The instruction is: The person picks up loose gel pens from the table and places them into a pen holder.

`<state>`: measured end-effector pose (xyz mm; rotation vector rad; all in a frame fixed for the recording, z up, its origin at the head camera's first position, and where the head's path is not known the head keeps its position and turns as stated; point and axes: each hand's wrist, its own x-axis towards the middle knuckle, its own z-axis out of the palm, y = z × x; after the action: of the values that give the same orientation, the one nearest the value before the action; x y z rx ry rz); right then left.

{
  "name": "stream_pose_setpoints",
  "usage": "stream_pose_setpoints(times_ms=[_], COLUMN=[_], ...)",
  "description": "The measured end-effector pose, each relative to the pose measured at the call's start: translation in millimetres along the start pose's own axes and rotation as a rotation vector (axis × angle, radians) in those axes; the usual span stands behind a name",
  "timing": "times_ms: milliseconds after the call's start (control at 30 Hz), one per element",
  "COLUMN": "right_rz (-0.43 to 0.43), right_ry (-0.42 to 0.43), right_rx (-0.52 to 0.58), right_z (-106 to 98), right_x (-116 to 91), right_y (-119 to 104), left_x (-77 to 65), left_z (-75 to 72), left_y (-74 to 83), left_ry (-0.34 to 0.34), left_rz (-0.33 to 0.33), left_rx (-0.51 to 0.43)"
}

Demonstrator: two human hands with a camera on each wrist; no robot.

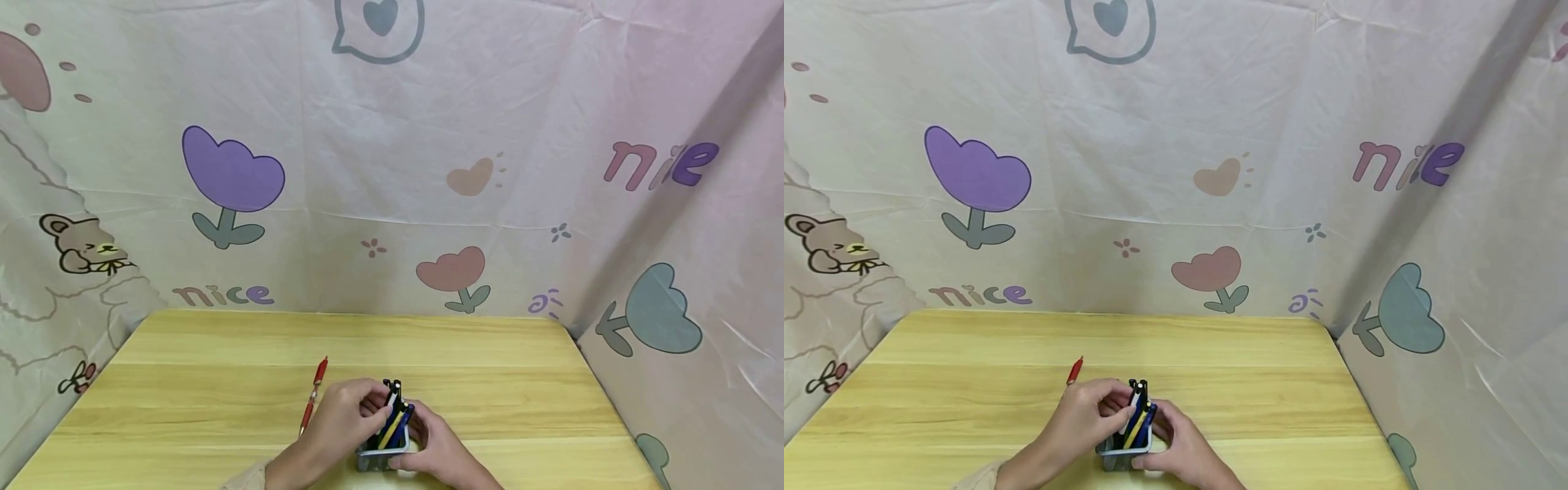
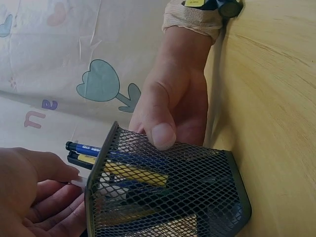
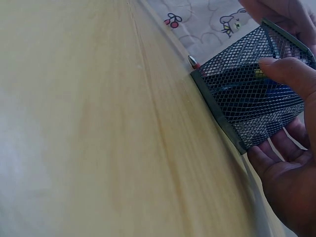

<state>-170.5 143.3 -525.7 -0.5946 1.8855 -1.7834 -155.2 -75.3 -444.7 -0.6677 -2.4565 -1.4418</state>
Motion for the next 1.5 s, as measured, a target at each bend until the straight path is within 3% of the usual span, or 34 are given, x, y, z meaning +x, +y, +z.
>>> stream_pose_setpoints(times_ms=[400, 667, 1000, 1333, 1500], right_rz=[-0.018, -0.024, -0.029, -0.021, -0.013], right_ry=[0.014, 0.007, -0.01, -0.01, -0.015], right_rx=[-0.028, -0.028, -0.017, -0.004, -0.001], right_z=[0, 1, 0, 0, 1], right_x=[0, -1, 0, 0, 0], right_y=[1, 2, 3, 1, 1], left_x=[-0.4, -1.2, -0.4, -3.9, -1.6], left_z=[3.7, 7.1, 6.9, -2.1, -11.5], left_y=[4.3, 8.4, 13.1, 19.5, 21.9], left_ry=[-0.089, -0.11, -0.15, -0.027, 0.087], left_rz=[-0.032, 0.027, -0.022, 0.037, 0.063], left_rx=[0.122, 0.226, 0.276, 0.286, 0.302])
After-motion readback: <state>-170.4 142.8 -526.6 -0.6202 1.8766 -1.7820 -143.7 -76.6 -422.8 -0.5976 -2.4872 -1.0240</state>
